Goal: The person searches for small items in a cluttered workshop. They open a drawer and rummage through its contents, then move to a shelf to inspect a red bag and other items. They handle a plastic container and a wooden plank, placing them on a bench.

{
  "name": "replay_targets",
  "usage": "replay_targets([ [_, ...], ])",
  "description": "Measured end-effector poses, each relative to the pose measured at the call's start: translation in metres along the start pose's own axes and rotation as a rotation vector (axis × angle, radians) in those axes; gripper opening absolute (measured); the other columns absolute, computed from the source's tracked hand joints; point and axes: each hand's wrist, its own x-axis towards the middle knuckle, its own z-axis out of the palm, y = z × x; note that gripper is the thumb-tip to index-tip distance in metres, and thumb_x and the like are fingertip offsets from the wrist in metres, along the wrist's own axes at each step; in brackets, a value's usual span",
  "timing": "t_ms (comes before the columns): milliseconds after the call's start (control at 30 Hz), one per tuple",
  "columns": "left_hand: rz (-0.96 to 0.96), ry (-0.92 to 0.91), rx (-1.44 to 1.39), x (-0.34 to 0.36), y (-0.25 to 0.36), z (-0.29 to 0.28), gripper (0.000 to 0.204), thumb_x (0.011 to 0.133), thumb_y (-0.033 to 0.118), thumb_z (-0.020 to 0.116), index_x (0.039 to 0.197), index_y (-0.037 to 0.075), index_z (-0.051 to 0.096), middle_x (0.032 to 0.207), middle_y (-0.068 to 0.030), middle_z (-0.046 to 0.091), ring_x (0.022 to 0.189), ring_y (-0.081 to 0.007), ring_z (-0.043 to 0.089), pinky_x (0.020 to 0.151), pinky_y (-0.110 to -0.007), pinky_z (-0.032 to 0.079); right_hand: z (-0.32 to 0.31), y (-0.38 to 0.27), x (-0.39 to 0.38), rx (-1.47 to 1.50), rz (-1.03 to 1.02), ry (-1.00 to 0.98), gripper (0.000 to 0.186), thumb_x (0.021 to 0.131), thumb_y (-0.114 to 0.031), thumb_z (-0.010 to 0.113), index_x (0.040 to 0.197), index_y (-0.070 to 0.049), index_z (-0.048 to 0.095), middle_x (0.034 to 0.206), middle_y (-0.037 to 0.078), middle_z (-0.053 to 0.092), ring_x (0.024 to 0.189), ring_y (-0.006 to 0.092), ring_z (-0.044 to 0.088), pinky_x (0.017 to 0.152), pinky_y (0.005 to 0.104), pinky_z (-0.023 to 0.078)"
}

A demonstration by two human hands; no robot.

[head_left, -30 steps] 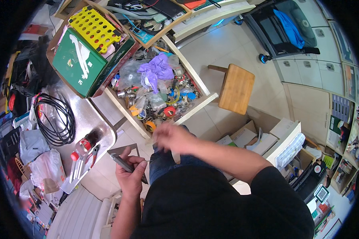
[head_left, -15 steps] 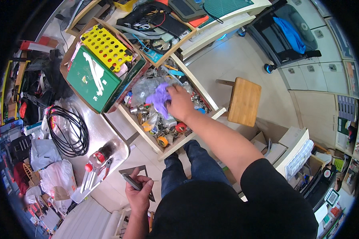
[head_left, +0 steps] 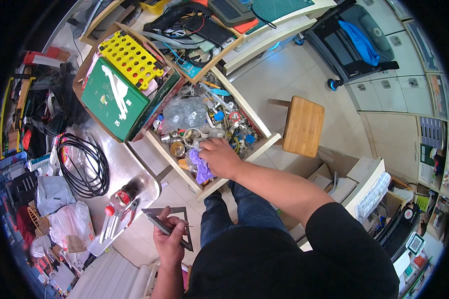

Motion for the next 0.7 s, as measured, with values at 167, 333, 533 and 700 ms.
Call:
replay_targets([
  [167,-0.098,0.044,-0.074,-0.001,0.007,0.007,0.056,0.090,-0.003,0.067,0.140,-0.001,0.044,0.095,-0.0094,0.059,0.090,-0.0281,0.070,0.065,-0.034,0.061,-0.003,-0.002,-0.012,0.039,0.026,-0.014,0.021,0.079,-0.012,0.062,0.098,-0.008,0.069,0.124,0.010,0.058,0.117,0.0328,0.052,0.099,0.0457,0.041],
  [333,-0.100,0.022,-0.032,-0.002,0.010,0.007,0.053,0.090,-0.006,0.064,0.139,0.000,0.044,0.094,-0.0100,0.058,0.086,-0.0276,0.071,0.060,-0.031,0.060,-0.011,-0.005,-0.027,0.110,0.091,-0.018,0.030,0.077,-0.012,0.066,0.107,-0.008,0.066,0.124,0.013,0.059,0.113,0.0363,0.056,0.098,0.0471,0.043],
  [533,-0.031,-0.012,-0.016,0.000,0.000,-0.001,0.052,0.089,-0.007,0.064,0.138,0.002,0.046,0.093,-0.0099,0.058,0.079,-0.0211,0.067,0.059,-0.028,0.056,-0.018,0.001,-0.027,0.273,0.134,0.091,0.037,0.083,-0.020,0.067,0.114,-0.003,0.059,0.115,0.020,0.063,0.109,0.0394,0.060,0.096,0.0485,0.045],
  [700,-0.009,-0.014,-0.014,0.000,-0.004,-0.006,0.053,0.089,-0.007,0.065,0.138,0.001,0.047,0.092,-0.0098,0.059,0.078,-0.0198,0.067,0.061,-0.028,0.055,-0.018,-0.007,-0.035,0.193,0.154,0.063,0.036,0.083,-0.019,0.066,0.114,-0.005,0.058,0.112,0.016,0.064,0.109,0.0358,0.061,0.093,0.0484,0.045],
])
